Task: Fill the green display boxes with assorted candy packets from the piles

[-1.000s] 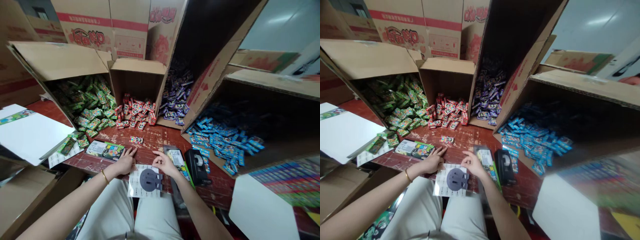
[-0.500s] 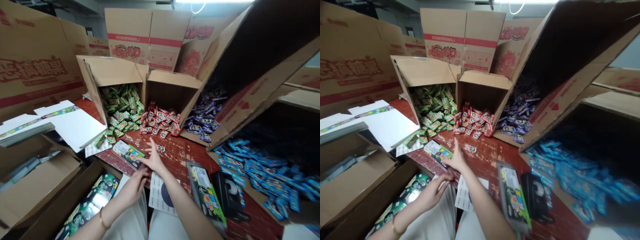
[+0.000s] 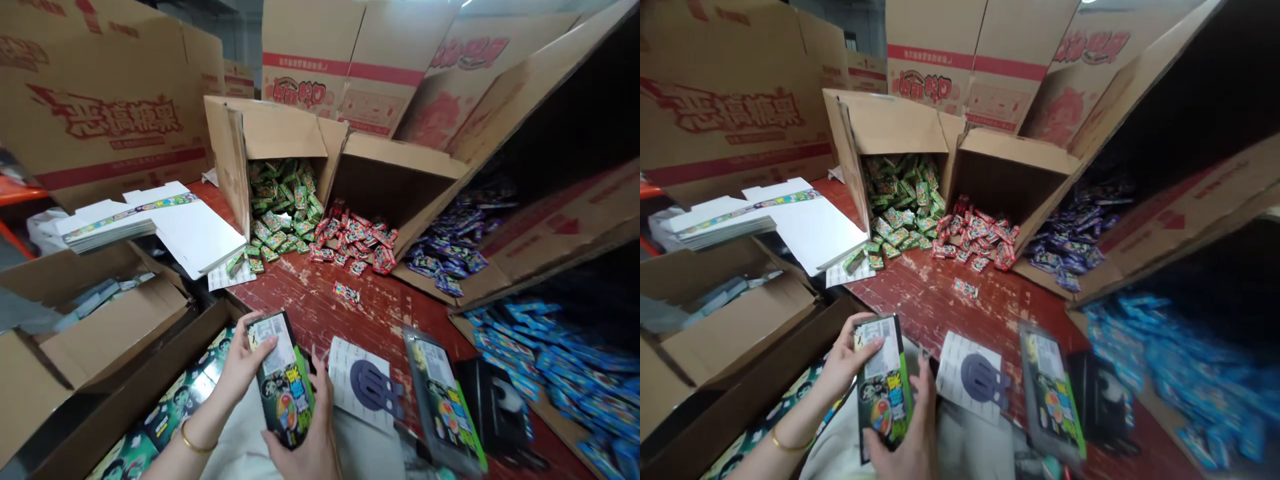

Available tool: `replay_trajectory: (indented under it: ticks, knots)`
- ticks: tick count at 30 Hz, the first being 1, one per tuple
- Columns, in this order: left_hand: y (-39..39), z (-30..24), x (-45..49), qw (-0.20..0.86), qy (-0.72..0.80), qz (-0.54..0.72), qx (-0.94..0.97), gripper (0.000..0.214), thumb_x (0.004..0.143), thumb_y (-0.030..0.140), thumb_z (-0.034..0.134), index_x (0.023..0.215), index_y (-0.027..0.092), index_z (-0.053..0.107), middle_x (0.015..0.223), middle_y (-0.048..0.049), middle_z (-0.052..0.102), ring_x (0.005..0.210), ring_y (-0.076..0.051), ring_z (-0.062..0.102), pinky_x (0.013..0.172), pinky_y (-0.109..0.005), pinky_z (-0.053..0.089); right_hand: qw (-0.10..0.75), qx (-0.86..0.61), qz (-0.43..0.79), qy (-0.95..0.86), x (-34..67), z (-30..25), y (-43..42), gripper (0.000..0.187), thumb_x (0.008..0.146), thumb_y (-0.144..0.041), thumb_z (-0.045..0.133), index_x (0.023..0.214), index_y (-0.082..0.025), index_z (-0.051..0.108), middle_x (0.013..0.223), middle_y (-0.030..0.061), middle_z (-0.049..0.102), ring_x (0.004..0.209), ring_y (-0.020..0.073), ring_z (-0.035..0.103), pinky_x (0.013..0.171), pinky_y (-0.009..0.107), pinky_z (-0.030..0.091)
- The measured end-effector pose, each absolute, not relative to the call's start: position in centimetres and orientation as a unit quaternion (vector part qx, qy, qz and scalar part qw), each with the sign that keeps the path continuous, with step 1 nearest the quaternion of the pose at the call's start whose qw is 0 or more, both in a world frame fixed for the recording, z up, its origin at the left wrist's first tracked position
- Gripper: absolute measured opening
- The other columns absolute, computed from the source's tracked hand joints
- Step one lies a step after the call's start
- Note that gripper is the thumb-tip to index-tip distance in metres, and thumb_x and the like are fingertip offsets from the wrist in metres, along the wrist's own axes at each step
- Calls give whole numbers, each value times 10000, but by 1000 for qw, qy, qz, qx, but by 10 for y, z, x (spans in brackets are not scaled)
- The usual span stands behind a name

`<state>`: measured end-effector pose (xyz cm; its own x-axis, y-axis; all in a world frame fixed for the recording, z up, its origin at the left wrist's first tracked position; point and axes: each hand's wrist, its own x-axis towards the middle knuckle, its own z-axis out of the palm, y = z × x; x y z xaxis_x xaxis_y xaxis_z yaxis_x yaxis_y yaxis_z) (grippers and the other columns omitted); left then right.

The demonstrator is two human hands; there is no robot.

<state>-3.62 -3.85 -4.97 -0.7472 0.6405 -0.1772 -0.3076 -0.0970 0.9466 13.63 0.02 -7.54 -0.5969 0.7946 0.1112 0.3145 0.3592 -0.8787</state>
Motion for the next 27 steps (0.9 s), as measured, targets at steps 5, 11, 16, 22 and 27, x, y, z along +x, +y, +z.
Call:
replay_trajectory:
  ticks: [5,11,16,22,27]
  knots:
    - [-67,-42,-8,386,591,667,239,370,765,331,694,1054,266,471,895,6,605,772,-159,589,669,-258,512,369,-313,530,-697,141,-24,12,843,795,-250,633,1430,-327,85,1318,131,458,1083,282,570,933,509,449]
    - [-66,-39,12,320,608,668,287,227,823,386,609,994,242,569,883,-11,599,805,-175,569,704,-257,473,383,-233,664,-599,101,-11,45,814,781,-222,664,1401,-332,148,1105,73,568,743,151,655,801,384,538]
    - [-51,-46,8,300,648,646,270,228,852,447,532,846,226,587,681,31,556,544,-129,486,503,-223,387,391,-247,666,-586,100,-31,47,794,773,-192,661,1394,-312,182,1042,56,588,728,148,662,787,373,544]
    - [-37,-57,5,310,637,639,300,261,829,455,557,811,204,627,785,-18,645,735,-177,589,659,-257,447,443,-268,577,-632,108,-65,41,677,858,-193,551,1416,-292,181,1044,72,584,839,175,657,833,388,516]
    - [-33,-58,5,317,630,639,307,232,727,387,693,843,208,603,845,-26,674,835,-205,617,780,-313,465,418,-268,575,-650,116,-72,58,725,854,-233,570,1437,-265,140,1001,68,615,874,187,644,845,396,506]
